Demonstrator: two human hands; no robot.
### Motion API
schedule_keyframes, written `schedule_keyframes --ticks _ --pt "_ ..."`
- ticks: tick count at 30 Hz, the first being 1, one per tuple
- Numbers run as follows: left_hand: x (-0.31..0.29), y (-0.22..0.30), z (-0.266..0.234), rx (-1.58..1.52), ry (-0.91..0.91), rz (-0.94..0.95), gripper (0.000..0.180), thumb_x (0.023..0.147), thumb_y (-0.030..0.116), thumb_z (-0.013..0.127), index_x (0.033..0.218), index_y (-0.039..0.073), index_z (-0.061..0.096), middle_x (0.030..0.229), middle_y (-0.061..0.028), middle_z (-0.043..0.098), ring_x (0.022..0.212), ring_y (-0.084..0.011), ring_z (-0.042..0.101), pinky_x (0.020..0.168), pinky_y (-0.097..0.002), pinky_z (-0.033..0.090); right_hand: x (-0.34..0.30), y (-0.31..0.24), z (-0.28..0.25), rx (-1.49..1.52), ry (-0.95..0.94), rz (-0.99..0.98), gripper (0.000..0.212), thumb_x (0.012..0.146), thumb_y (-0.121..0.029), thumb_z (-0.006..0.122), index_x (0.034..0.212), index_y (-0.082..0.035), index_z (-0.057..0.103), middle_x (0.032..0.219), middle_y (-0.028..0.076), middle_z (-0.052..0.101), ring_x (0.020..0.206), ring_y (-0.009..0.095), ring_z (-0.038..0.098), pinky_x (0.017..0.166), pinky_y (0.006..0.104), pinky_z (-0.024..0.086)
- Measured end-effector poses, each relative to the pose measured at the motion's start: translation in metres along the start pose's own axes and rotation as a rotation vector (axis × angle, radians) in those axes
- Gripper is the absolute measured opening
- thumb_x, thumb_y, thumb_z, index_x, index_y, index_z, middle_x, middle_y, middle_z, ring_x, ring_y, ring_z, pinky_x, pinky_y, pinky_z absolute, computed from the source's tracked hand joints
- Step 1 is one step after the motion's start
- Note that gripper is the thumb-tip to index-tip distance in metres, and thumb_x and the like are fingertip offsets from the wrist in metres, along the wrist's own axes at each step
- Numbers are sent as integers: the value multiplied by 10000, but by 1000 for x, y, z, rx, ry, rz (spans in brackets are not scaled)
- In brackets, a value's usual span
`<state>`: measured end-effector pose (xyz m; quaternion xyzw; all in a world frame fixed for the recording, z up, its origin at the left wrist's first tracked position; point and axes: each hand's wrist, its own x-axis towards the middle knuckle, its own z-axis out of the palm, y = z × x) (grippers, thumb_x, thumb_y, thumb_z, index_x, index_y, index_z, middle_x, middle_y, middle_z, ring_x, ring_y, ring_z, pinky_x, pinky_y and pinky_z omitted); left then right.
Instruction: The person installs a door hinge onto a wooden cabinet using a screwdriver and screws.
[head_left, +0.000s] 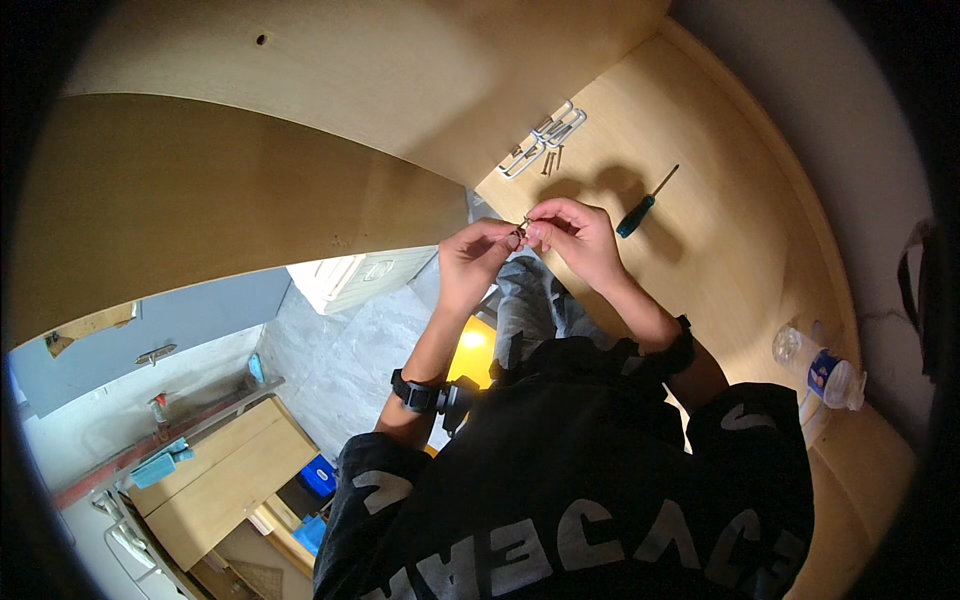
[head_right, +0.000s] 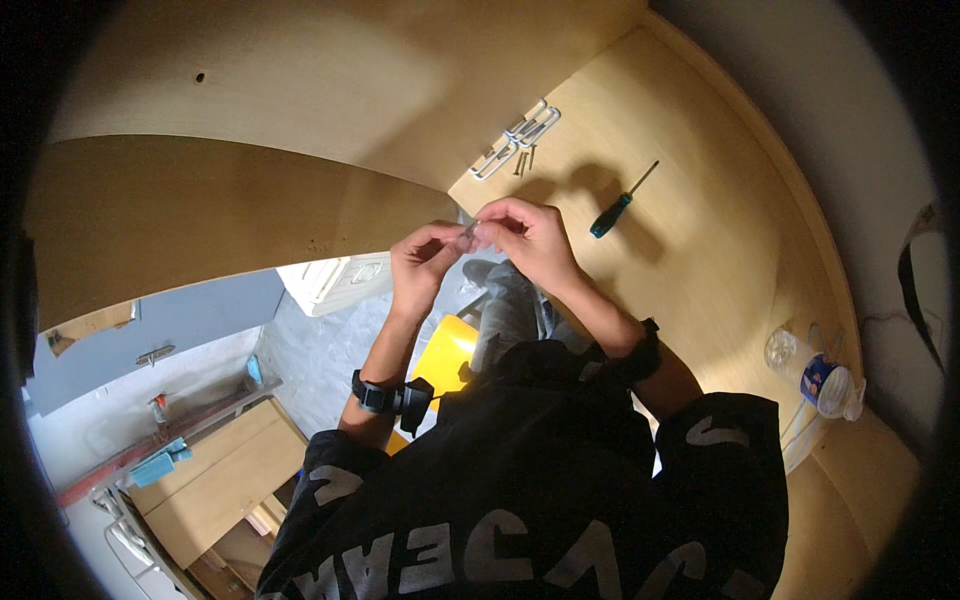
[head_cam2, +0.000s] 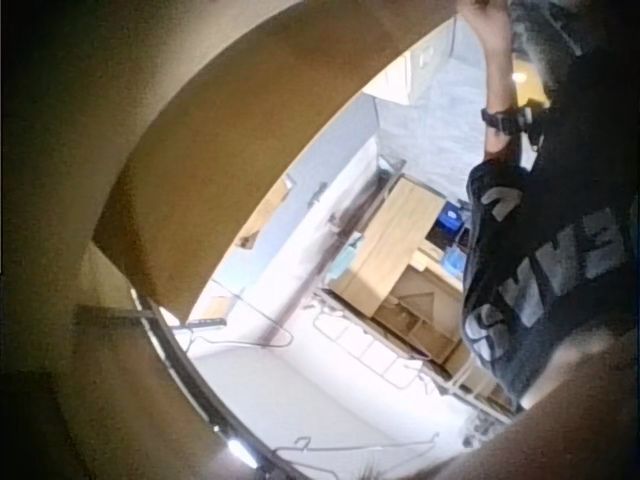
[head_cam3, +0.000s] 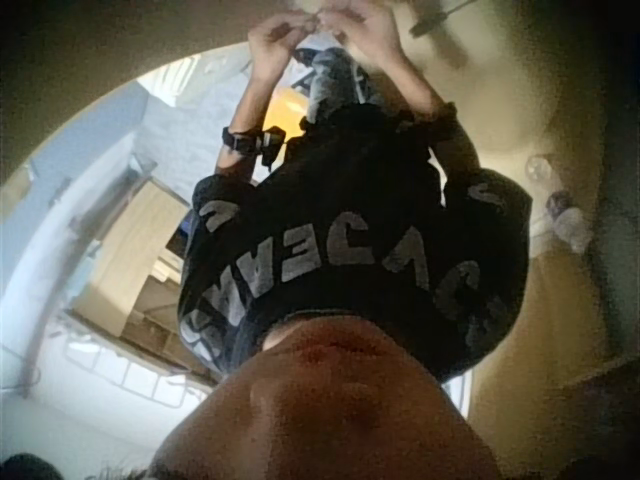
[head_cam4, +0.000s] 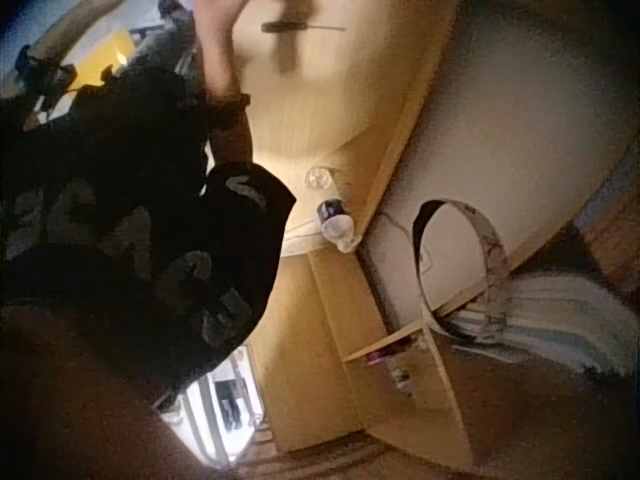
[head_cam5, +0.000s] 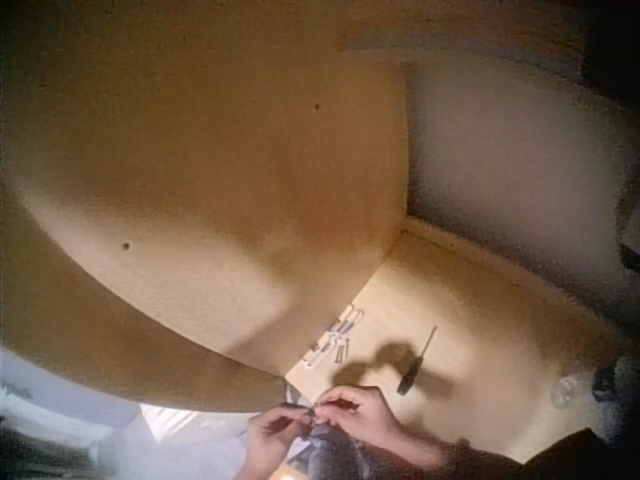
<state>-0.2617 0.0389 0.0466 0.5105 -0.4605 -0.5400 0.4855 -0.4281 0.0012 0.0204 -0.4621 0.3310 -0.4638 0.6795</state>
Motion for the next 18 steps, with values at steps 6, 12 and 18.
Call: schedule_keyframes --ticks 6,12,18 --pt "-2 0 0 -22 -52 -12 115 798 -77 604 905 -42 627 865 -110 652 796 -164 623 748 -267 497 -4 -1 -1 -125 -15 -104 116 802 27 593 914 54 584 782 74 637 731 111 620 654 238 501" --pt "-4 -3 -1 16 -56 -10 125 784 -106 601 893 -50 624 868 -114 641 796 -169 617 739 -266 499 -7 5 -3 -18 -21 -12 82 826 -5 593 898 34 580 762 54 616 668 93 594 588 214 467" --pt "-6 -5 1 28 -78 12 129 774 -98 621 895 -52 632 852 -96 638 784 -138 604 714 -244 486 -8 8 -5 -171 -26 3 55 838 -14 580 877 21 563 751 48 608 660 88 586 583 211 461"
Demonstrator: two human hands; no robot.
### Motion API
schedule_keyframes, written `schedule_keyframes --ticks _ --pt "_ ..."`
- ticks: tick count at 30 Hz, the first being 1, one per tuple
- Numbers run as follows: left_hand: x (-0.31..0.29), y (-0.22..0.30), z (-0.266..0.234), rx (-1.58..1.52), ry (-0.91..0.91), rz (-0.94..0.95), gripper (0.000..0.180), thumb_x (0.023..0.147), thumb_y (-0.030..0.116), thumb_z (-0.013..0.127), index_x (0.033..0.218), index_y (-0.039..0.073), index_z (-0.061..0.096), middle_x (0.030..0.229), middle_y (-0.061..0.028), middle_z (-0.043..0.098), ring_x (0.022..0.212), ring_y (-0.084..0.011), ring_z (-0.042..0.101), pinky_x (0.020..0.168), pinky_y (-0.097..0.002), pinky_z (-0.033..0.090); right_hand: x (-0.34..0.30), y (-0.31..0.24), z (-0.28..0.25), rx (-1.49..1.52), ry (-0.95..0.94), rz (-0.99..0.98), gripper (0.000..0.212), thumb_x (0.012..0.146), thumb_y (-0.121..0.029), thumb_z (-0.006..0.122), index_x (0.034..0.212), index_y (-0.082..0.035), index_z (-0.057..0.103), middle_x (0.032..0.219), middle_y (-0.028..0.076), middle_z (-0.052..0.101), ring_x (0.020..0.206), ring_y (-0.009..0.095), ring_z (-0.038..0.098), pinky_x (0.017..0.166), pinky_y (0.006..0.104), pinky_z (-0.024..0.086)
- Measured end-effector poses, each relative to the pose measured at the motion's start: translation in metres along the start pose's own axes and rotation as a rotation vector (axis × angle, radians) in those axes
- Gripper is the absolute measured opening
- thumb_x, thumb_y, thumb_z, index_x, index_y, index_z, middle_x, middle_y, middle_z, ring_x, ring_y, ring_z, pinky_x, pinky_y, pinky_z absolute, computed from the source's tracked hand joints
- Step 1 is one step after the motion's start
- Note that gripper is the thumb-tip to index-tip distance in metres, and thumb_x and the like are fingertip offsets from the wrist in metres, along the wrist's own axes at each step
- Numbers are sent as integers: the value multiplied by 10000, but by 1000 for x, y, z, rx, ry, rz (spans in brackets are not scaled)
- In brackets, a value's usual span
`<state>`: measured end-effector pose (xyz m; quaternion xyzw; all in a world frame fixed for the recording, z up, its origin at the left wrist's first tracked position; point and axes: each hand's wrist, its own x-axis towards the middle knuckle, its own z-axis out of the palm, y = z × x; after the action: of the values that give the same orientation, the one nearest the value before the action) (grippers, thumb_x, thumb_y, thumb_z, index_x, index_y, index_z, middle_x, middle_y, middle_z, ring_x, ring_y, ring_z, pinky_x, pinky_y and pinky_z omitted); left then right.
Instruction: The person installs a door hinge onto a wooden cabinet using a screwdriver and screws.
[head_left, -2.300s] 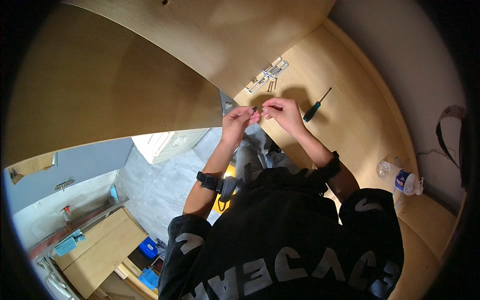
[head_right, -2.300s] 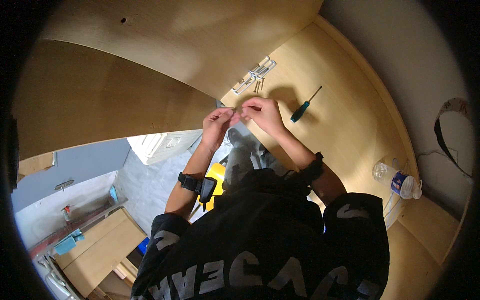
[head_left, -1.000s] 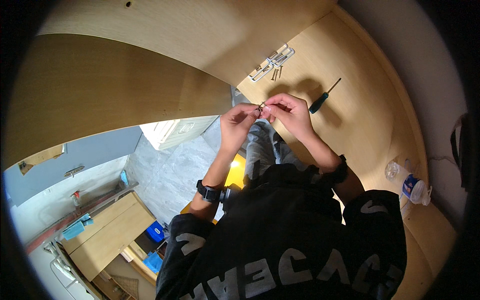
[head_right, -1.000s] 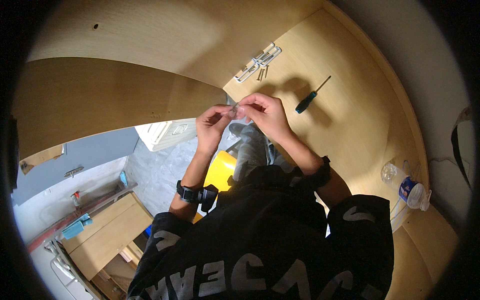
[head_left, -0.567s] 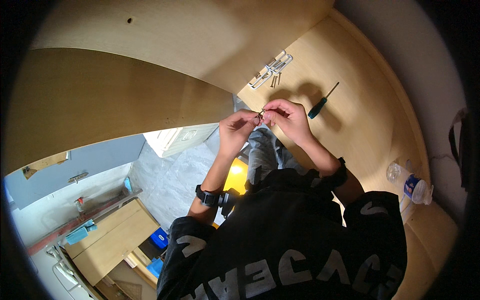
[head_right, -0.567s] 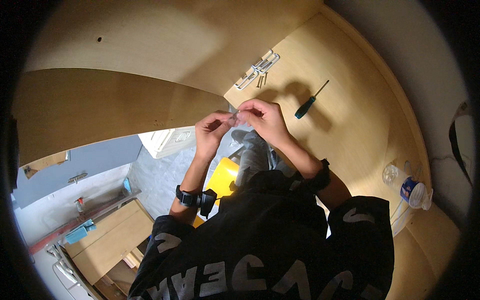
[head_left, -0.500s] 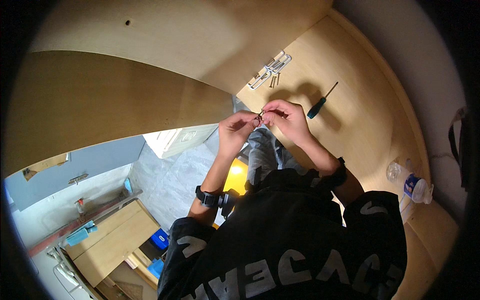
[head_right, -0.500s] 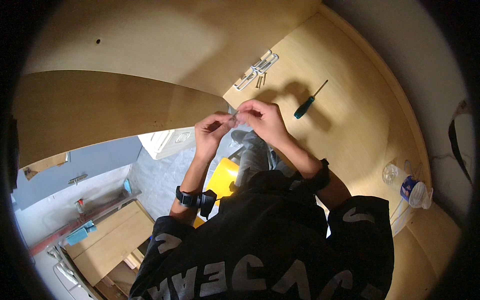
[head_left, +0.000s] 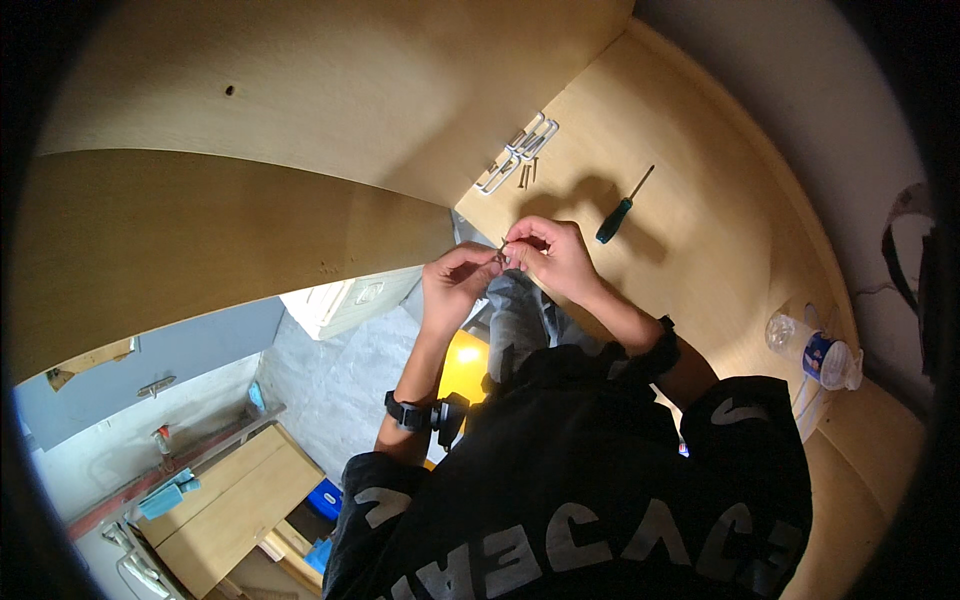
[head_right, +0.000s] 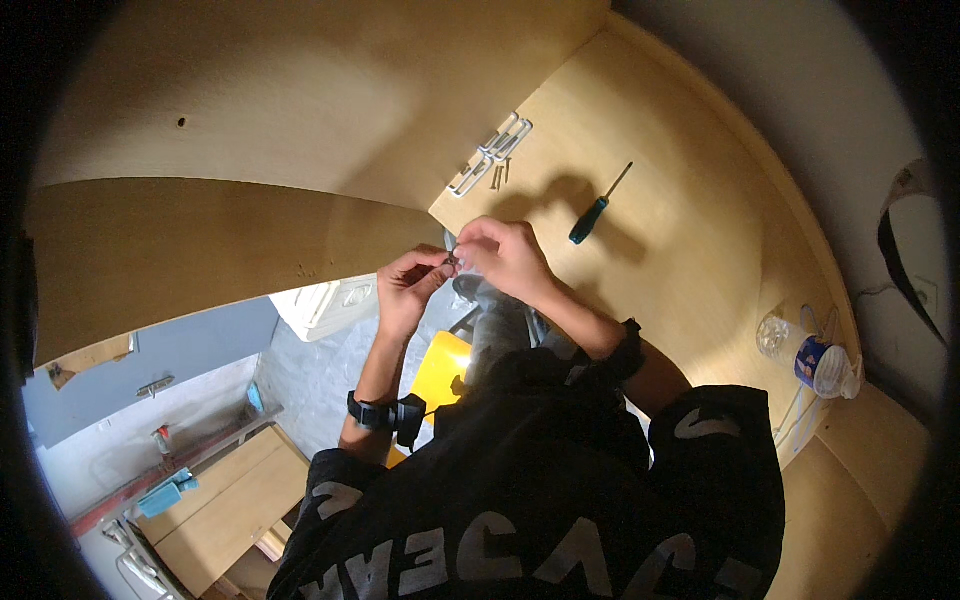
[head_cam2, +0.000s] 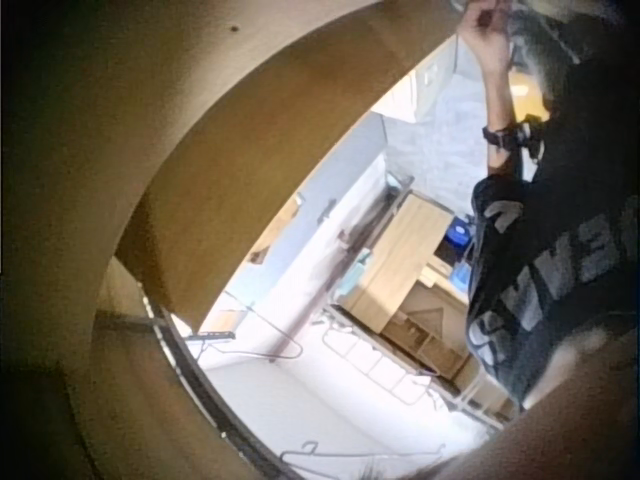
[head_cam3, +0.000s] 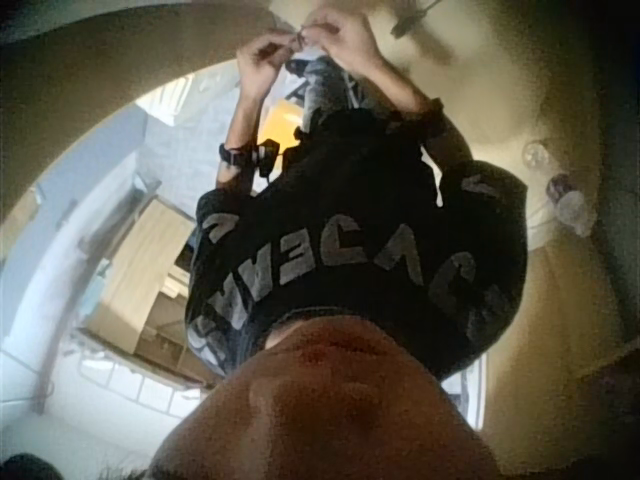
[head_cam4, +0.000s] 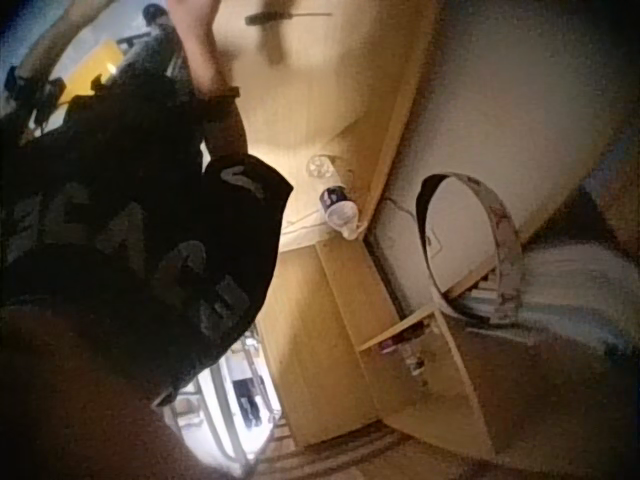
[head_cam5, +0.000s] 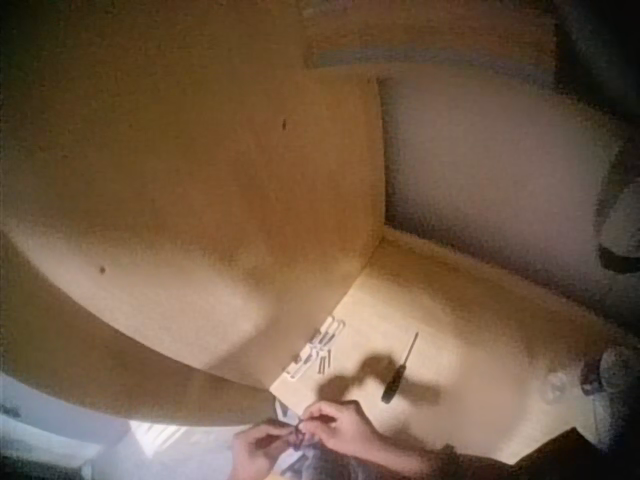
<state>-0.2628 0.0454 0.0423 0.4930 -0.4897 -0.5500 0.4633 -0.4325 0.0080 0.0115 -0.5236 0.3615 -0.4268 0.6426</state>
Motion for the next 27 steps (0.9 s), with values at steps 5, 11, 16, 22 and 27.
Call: schedule_keyframes --ticks 5,11,16,22,27 --pt "3 -10 -9 200 1 -30 159 759 -127 585 869 -25 637 862 -74 633 794 -155 604 720 -256 496 0 2 1 369 2 221 26 823 -41 585 834 -24 568 707 28 589 606 83 552 539 214 447" --pt "9 -12 -6 114 -78 21 159 776 -124 542 820 -9 642 845 -79 655 810 -149 611 762 -283 492 -1 23 -2 90 21 64 34 856 -57 558 828 -44 544 720 -3 565 641 62 522 567 210 430" --pt "34 -24 -1 -16 -193 -96 91 839 26 597 903 -23 641 907 -58 647 859 -117 593 799 -253 472 13 23 -32 -220 -31 -81 69 837 -60 601 854 0 572 740 20 611 678 64 563 598 219 462" --pt "33 -30 12 102 -156 100 119 804 131 682 803 13 665 747 -33 629 699 -105 561 654 -256 469 5 26 -41 -205 -104 -122 88 835 -44 591 896 13 618 758 25 608 676 78 556 595 224 458" --pt "36 -48 5 160 -389 12 96 885 51 534 872 -16 600 816 -47 633 744 -114 598 707 -265 484 -11 46 -79 -144 -141 256 121 868 -44 540 969 -21 605 806 48 628 660 117 597 574 258 512"
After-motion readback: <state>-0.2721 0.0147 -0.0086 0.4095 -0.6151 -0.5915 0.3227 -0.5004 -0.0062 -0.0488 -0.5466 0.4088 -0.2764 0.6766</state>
